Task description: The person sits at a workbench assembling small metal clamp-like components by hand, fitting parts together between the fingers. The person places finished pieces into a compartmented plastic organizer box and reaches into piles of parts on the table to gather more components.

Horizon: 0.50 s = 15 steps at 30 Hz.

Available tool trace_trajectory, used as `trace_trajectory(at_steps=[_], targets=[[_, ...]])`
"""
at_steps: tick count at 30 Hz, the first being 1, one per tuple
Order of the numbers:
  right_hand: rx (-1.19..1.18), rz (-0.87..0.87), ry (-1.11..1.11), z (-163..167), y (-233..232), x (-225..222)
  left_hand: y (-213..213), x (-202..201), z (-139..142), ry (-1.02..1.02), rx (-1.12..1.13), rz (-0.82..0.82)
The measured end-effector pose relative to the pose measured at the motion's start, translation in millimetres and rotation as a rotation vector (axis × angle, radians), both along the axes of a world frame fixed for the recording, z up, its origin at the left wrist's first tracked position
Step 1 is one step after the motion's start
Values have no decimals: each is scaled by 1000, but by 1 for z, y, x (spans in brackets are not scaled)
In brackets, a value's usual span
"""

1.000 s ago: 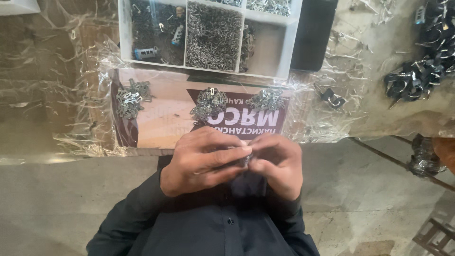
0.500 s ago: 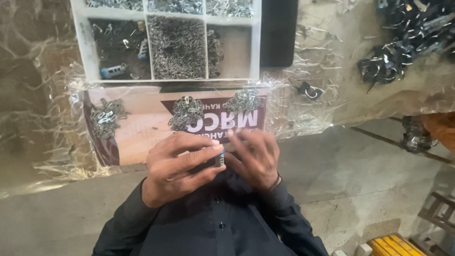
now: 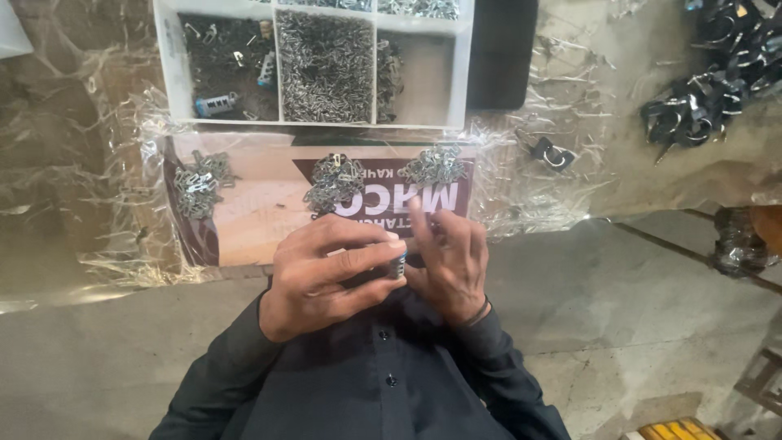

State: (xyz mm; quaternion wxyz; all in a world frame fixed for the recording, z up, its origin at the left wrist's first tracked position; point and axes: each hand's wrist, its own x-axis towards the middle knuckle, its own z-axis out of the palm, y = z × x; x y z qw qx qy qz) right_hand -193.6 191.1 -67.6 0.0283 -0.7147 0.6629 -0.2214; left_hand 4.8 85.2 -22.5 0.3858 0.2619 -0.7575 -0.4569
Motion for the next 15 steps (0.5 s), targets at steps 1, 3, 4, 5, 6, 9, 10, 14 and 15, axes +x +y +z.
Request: trace_trajectory(at_steps=[1, 3, 4, 5, 6, 9, 10, 14, 15], targets=[[-70, 81, -50, -1, -1, -3, 0, -1, 1, -4, -4, -2], [-213, 238, -143, -3, 0, -12, -1, 0, 2, -6, -4, -12], [-200, 247, -213, -2, 3, -15, -1, -1, 2, -5, -4, -19], [-186, 259, -282, -1, 8, -16, -2, -1, 2, 0, -1, -27], [-169, 276, -355, 2, 12, -17, -1, -1, 3, 2, 5, -29], [62, -75, -1389, 12, 26, -6, -1, -5, 2, -2, 4, -35], [-9, -88, -1136, 16, 26, -4, 0, -6, 2, -5, 2, -38], [-282, -28, -615, 30, 13, 3, 2, -5, 2, 11, 17, -76], [-346, 6, -613, 34, 9, 6, 1, -5, 0, 17, 9, -76]])
